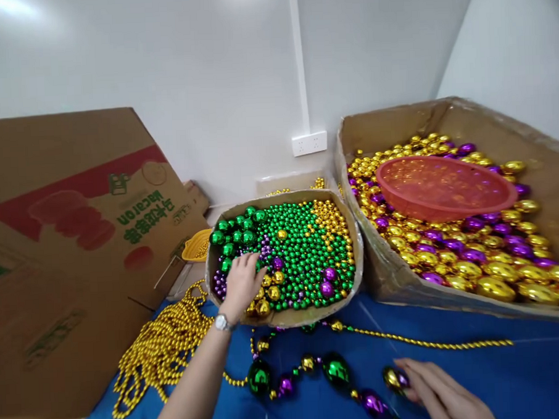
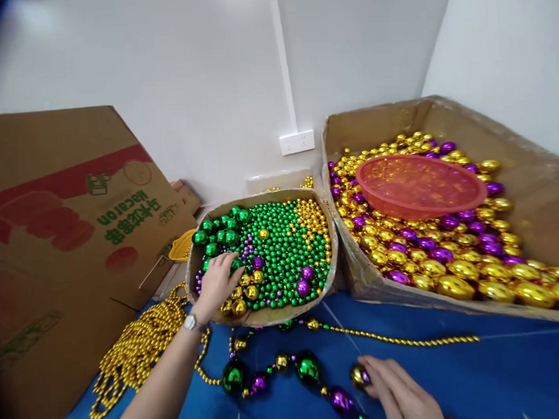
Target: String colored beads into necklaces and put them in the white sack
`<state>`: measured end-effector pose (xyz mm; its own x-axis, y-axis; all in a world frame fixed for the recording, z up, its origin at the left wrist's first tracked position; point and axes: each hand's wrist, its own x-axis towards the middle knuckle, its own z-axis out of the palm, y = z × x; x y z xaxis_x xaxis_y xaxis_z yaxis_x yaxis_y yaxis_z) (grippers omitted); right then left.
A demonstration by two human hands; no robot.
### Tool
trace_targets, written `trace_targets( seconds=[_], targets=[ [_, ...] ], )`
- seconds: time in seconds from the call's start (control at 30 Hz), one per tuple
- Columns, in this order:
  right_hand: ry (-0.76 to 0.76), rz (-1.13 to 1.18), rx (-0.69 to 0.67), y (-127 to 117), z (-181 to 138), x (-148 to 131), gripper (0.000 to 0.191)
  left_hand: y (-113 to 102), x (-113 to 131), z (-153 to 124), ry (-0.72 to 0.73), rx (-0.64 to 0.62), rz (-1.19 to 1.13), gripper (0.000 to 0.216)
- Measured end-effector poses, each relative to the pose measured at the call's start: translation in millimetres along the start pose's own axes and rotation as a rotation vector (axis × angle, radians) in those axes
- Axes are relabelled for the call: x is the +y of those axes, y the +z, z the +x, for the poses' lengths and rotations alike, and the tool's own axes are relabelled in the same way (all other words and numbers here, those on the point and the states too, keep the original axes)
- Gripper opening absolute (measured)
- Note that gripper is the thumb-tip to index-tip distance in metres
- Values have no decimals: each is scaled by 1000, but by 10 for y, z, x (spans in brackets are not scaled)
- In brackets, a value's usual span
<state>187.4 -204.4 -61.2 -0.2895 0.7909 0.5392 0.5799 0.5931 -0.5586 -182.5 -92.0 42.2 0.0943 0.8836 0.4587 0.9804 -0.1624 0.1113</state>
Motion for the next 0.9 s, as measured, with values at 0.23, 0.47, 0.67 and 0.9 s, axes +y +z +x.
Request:
trace_targets(
  seconds=[0.23, 0.47, 0.67, 0.9],
  targets=[
    [100, -92, -20, -95, 96, -135, 29, 65, -269, 63, -30, -100, 121, 46],
    [269, 39, -112, -143, 212, -238, 29, -222, 1007, -465, 407, -507, -774, 51],
    [301, 18, -32, -241, 301, -250, 27, 396, 1759, -877, 531, -794, -1092, 79],
    [247, 57, -75, -191, 328, -358, 26, 619, 1918, -885, 608, -868, -1163, 63]
  ],
)
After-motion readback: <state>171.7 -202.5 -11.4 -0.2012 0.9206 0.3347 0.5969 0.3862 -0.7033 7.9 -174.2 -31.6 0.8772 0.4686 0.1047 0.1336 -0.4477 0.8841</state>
